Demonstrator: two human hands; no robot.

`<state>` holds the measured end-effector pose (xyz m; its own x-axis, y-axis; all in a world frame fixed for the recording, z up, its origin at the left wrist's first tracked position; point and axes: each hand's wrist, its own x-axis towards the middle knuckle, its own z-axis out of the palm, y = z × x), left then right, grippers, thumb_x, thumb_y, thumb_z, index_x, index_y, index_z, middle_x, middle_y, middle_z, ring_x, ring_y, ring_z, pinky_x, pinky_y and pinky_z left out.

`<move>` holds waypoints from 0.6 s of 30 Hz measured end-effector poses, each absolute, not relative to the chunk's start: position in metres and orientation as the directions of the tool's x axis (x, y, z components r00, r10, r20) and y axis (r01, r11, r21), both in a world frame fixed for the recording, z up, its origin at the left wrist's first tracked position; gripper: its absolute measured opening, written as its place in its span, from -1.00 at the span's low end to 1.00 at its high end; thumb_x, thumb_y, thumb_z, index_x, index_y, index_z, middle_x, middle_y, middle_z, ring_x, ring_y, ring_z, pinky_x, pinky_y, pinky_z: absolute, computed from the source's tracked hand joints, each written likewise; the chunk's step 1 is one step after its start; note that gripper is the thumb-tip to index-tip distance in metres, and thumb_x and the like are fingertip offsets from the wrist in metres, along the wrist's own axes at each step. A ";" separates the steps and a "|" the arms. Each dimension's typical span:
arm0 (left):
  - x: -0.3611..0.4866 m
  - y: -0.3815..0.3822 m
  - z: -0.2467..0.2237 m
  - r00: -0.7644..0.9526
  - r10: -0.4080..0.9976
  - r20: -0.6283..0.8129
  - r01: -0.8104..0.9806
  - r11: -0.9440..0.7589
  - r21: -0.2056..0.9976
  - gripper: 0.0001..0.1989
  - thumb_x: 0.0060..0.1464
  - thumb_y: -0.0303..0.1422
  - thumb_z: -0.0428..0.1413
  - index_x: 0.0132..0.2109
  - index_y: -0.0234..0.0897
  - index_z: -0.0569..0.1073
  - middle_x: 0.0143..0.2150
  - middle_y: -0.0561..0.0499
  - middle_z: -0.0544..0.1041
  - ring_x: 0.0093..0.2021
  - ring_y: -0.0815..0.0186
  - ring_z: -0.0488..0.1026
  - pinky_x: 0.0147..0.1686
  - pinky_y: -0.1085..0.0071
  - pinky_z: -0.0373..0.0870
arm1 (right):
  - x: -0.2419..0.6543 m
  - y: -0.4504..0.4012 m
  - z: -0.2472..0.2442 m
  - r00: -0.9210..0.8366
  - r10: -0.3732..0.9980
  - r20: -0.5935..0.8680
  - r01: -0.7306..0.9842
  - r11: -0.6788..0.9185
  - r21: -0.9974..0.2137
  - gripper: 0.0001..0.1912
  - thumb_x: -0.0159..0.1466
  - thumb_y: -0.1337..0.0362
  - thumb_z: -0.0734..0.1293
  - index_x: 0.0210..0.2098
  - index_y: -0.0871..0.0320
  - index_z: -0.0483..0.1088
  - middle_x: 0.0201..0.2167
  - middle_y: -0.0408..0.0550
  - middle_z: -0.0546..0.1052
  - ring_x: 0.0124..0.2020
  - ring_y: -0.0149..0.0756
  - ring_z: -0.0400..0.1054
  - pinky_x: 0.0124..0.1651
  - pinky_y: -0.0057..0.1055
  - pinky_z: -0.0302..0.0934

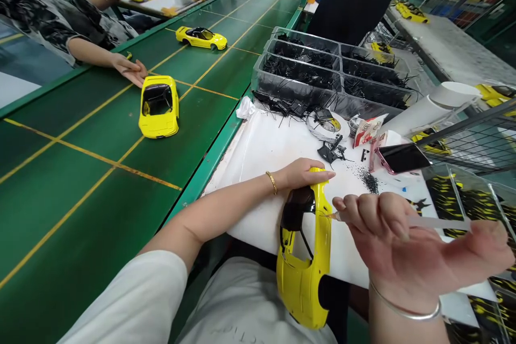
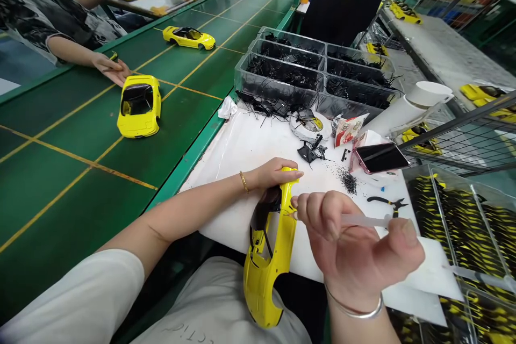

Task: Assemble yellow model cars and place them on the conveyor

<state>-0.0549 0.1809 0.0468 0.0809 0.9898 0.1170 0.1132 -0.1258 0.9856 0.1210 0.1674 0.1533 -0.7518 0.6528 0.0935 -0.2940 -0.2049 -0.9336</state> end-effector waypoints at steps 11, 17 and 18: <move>-0.056 0.182 0.046 0.093 0.989 0.115 0.112 -0.125 0.986 -0.50 0.10 0.06 0.04 -0.52 -0.27 0.21 -0.54 0.14 0.11 -0.46 0.40 0.07 -0.43 0.40 0.02 | 0.122 0.169 0.152 -0.751 0.653 0.094 -0.299 -0.210 -0.931 -0.47 0.19 -0.25 0.17 -0.55 0.08 0.21 -0.68 -0.21 0.05 -0.62 -0.33 -0.01 -0.41 -0.25 0.00; -0.055 0.182 0.046 0.102 0.987 0.127 0.086 -0.135 0.987 -0.51 0.10 0.05 0.04 -0.51 -0.28 0.22 -0.53 0.14 0.14 -0.45 0.41 0.08 -0.43 0.41 0.03 | 0.120 0.161 0.151 -0.754 0.639 0.150 -0.318 -0.156 -0.935 -0.51 0.22 -0.21 0.16 -0.49 0.07 0.28 -0.65 -0.19 0.08 -0.56 -0.30 0.02 -0.38 -0.25 0.00; -0.055 0.182 0.046 0.107 0.987 0.123 0.087 -0.132 0.987 -0.52 0.10 0.04 0.04 -0.50 -0.28 0.23 -0.52 0.14 0.15 -0.45 0.41 0.09 -0.42 0.41 0.04 | 0.119 0.157 0.150 -0.755 0.634 0.168 -0.317 -0.128 -0.940 -0.52 0.22 -0.20 0.16 -0.48 0.07 0.30 -0.64 -0.19 0.09 -0.54 -0.28 0.04 -0.37 -0.25 0.00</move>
